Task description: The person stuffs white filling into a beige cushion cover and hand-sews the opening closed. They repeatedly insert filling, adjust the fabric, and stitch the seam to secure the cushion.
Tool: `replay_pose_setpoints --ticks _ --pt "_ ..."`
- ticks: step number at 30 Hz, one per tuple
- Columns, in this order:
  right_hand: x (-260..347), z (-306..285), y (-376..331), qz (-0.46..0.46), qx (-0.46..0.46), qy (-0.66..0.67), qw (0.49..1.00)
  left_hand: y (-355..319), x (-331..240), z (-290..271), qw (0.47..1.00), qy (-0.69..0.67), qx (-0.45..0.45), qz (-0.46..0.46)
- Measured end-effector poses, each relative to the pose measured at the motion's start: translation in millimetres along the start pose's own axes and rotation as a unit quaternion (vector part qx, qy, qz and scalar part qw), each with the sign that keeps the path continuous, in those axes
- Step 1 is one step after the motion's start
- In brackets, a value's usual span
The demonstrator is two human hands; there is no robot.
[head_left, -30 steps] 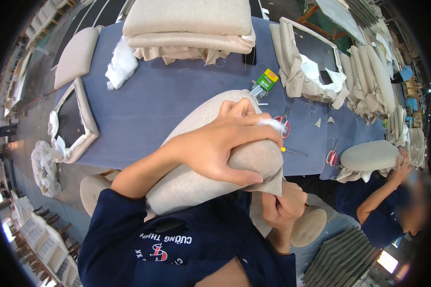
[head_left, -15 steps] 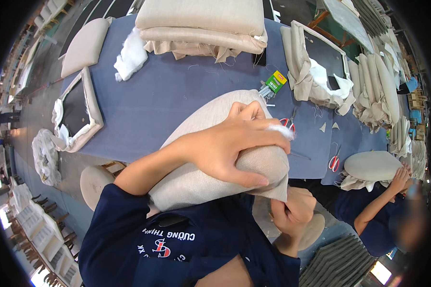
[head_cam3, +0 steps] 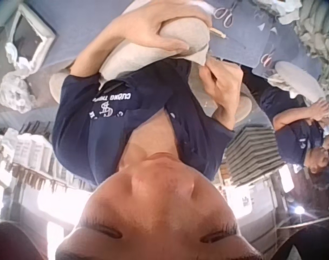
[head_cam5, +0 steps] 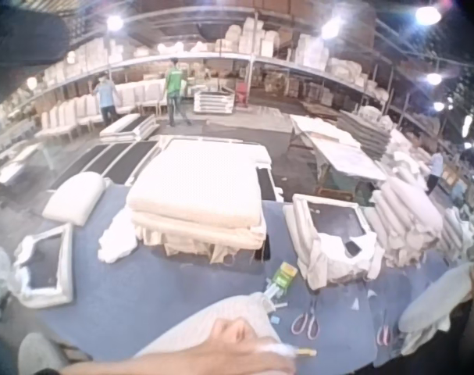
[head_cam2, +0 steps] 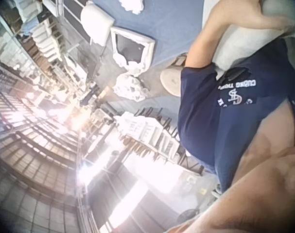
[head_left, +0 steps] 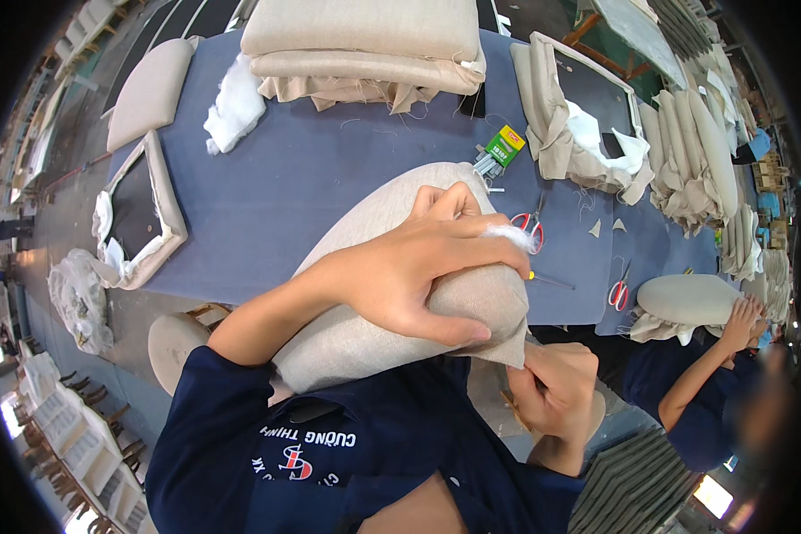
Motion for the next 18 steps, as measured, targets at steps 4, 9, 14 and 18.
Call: replay_pose_setpoints --ticks 4,9,14,18 --pt "-3.3 5.9 -3.7 0.025 -0.012 0.019 0.999 -1.8 1.4 -1.4 1.0 -0.02 -0.002 0.003" --pt "-2.0 7.4 -5.0 0.056 -0.051 0.016 0.997 -0.8 4.8 0.1 1.0 -0.004 0.01 -0.029" --pt "-4.0 7.7 -13.7 0.058 -0.05 0.001 0.997 2.0 3.0 2.3 1.0 -0.008 0.004 -0.012" --pt "-8.9 5.8 -11.5 0.042 -0.011 0.009 0.999 1.9 3.9 -2.9 1.0 -0.018 -0.001 -0.018"
Point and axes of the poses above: each hand's wrist, its own y-axis towards the middle knuckle, its own z-axis out of the palm, x = y × z, the point moved 9 cm from there along y, towards the middle knuckle, and after that the axes turned 2 degrees about -y, right-handed, at the moved point
